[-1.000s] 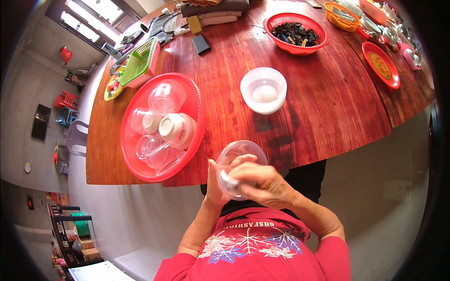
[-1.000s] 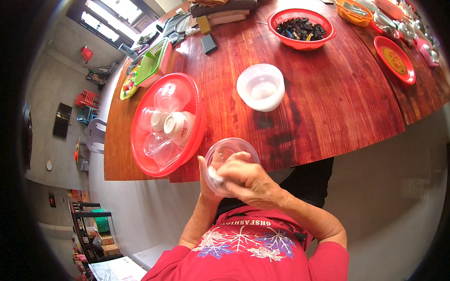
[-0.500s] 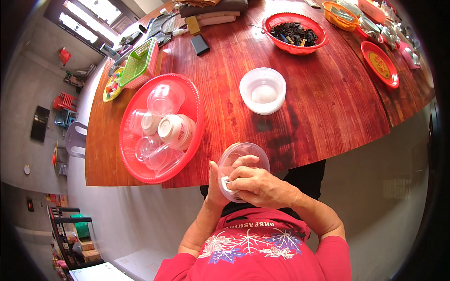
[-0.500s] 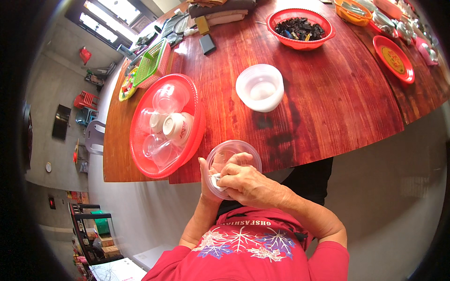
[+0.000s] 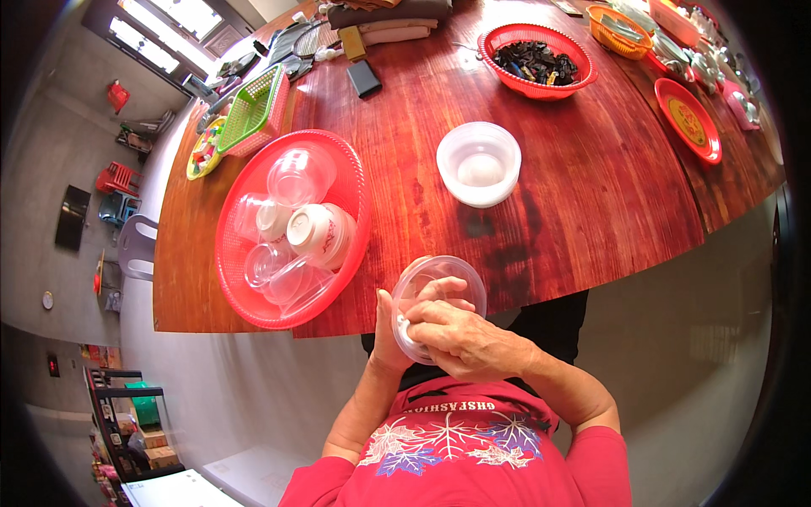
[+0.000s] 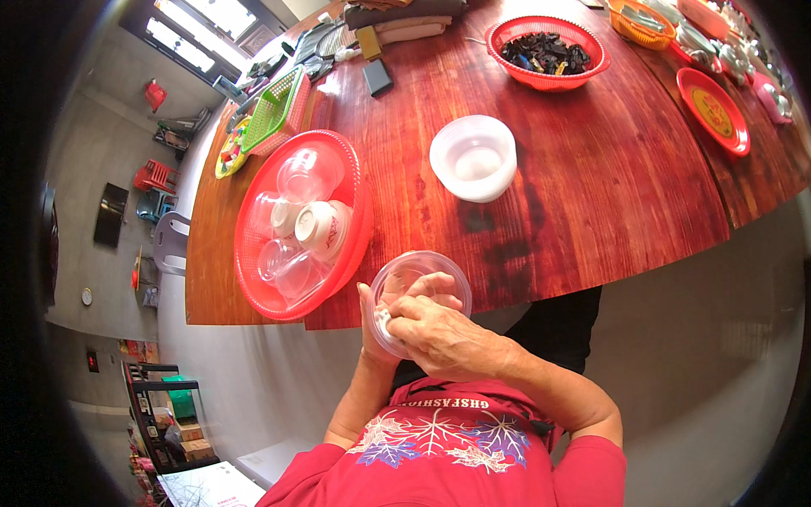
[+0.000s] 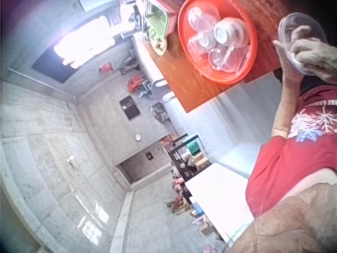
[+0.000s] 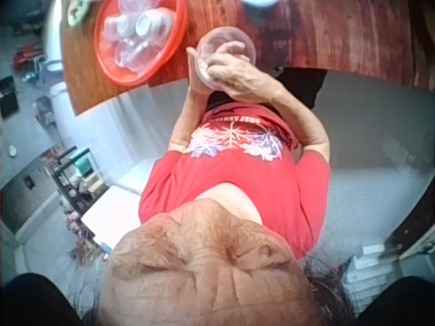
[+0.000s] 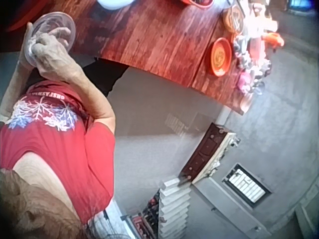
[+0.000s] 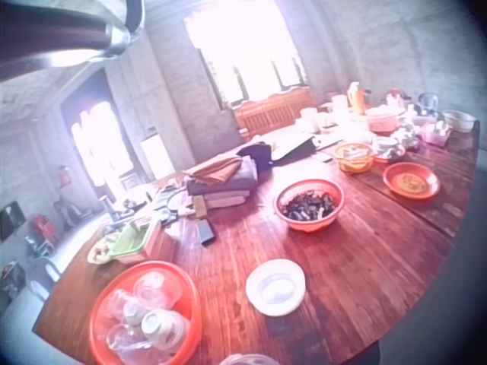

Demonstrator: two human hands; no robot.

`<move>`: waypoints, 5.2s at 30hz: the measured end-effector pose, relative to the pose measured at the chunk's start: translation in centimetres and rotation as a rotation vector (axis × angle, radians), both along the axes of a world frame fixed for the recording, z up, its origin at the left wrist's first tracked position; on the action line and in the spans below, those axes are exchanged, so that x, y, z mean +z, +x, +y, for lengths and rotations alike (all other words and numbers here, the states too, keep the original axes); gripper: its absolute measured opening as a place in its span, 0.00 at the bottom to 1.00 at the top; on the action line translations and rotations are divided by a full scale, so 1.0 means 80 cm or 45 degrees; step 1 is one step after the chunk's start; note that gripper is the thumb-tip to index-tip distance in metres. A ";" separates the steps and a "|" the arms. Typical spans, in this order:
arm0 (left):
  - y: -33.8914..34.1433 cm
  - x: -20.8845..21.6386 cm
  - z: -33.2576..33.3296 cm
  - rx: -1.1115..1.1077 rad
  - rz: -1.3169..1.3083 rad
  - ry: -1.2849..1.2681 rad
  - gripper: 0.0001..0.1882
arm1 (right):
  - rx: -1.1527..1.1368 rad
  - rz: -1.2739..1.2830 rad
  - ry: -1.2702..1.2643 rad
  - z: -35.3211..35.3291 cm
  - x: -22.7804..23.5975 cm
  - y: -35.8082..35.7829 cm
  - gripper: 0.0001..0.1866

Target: The person wipes several clear plastic cups with a white cloth, handling them one at a time. After wiping each cup, the person places it into a red plastic basket on the table. The task continues with multiple cups throughout the clip.

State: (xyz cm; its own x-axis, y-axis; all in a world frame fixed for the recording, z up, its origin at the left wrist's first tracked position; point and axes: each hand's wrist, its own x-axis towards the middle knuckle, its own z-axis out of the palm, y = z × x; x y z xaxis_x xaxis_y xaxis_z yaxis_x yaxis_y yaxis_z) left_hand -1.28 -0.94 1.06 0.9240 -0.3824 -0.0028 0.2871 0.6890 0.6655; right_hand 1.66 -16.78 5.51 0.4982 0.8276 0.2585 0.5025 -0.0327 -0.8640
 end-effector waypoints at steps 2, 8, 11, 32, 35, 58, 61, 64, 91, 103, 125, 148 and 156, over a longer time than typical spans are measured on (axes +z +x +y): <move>0.001 -0.003 0.003 0.075 0.069 -0.007 0.46 | -0.014 -0.118 0.111 -0.009 0.003 0.000 0.10; 0.011 -0.002 0.013 0.003 0.472 -0.199 0.39 | -0.285 -0.786 -0.111 -0.023 -0.024 0.002 0.09; 0.006 -0.002 0.005 0.126 0.312 0.046 0.45 | -0.400 -0.606 -0.083 -0.026 -0.029 -0.004 0.07; -0.001 0.016 -0.009 0.181 0.590 -0.147 0.39 | -0.495 -1.102 -0.172 -0.017 -0.018 0.028 0.18; 0.004 0.016 0.000 -0.036 0.467 -0.334 0.38 | -0.501 -1.190 -0.102 -0.008 -0.003 0.033 0.15; 0.008 0.013 -0.008 0.098 0.063 0.134 0.45 | -0.963 -0.355 0.088 -0.034 -0.019 0.028 0.22; 0.009 0.025 -0.007 0.190 -0.006 0.147 0.47 | -0.803 0.115 0.112 -0.048 -0.036 0.022 0.20; 0.010 0.027 -0.004 0.262 -0.137 0.230 0.48 | -0.689 1.119 0.031 -0.054 -0.014 0.009 0.15; 0.124 0.079 0.344 1.554 -0.013 2.415 0.48 | -0.592 1.277 0.310 -0.055 -0.058 -0.024 0.17; 0.161 0.050 0.383 1.180 -0.072 2.545 0.38 | -0.654 1.239 0.365 -0.061 -0.065 -0.011 0.18; 0.184 0.101 0.014 0.716 -1.768 2.342 0.22 | -1.388 -0.464 -0.015 -0.073 -0.154 0.083 0.19; 0.214 0.035 -0.048 0.542 -1.276 2.055 0.08 | -1.395 -0.483 -0.004 -0.076 -0.151 0.083 0.18; 0.195 0.066 -0.038 0.987 -1.478 1.885 0.04 | -1.403 -0.518 -0.015 -0.073 -0.151 0.083 0.17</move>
